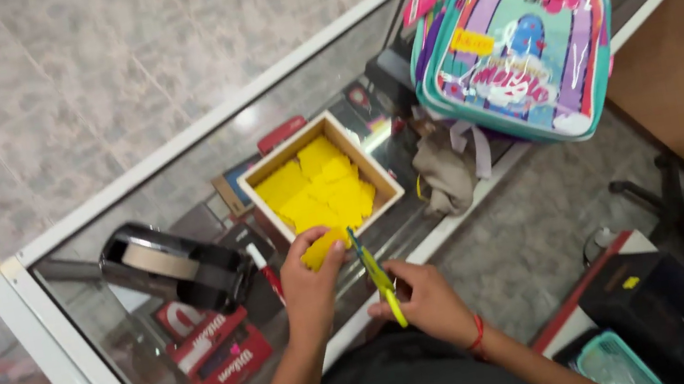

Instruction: Cutting decorative strips from a yellow foam sheet using craft scissors

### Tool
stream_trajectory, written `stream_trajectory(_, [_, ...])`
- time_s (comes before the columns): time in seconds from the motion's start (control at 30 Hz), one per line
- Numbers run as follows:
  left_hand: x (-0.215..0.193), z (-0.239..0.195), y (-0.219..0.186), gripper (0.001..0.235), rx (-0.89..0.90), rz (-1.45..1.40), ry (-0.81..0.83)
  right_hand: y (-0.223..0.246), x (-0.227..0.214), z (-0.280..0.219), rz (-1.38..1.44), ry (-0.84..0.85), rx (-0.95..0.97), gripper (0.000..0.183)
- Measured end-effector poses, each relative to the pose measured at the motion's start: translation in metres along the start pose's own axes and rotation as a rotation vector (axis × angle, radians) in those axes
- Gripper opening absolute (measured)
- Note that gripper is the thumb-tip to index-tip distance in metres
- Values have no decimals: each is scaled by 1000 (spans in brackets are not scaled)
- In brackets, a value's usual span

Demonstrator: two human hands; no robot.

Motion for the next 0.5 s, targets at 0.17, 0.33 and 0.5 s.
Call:
stream_trajectory(0.17, [6, -9, -7, 30, -3, -77, 33, -7, 1, -5, 162, -19, 87, 38])
stream_trajectory(0.33, [17, -10, -11, 36, 5, -196, 35, -13, -12, 2, 292, -70, 80, 37])
stream_trajectory(0.5, [22, -8, -22, 36, 28, -180, 4, -11, -24, 13, 277, -40, 5, 35])
Point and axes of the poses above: each hand's wrist, its own z-axis towards the middle knuckle, its own x-axis out of the palm, y = z × x, the point moved 10 cm from there along z, towards the middle knuckle, and after that the axes turned 7 degrees about x, right-handed, at the moved point
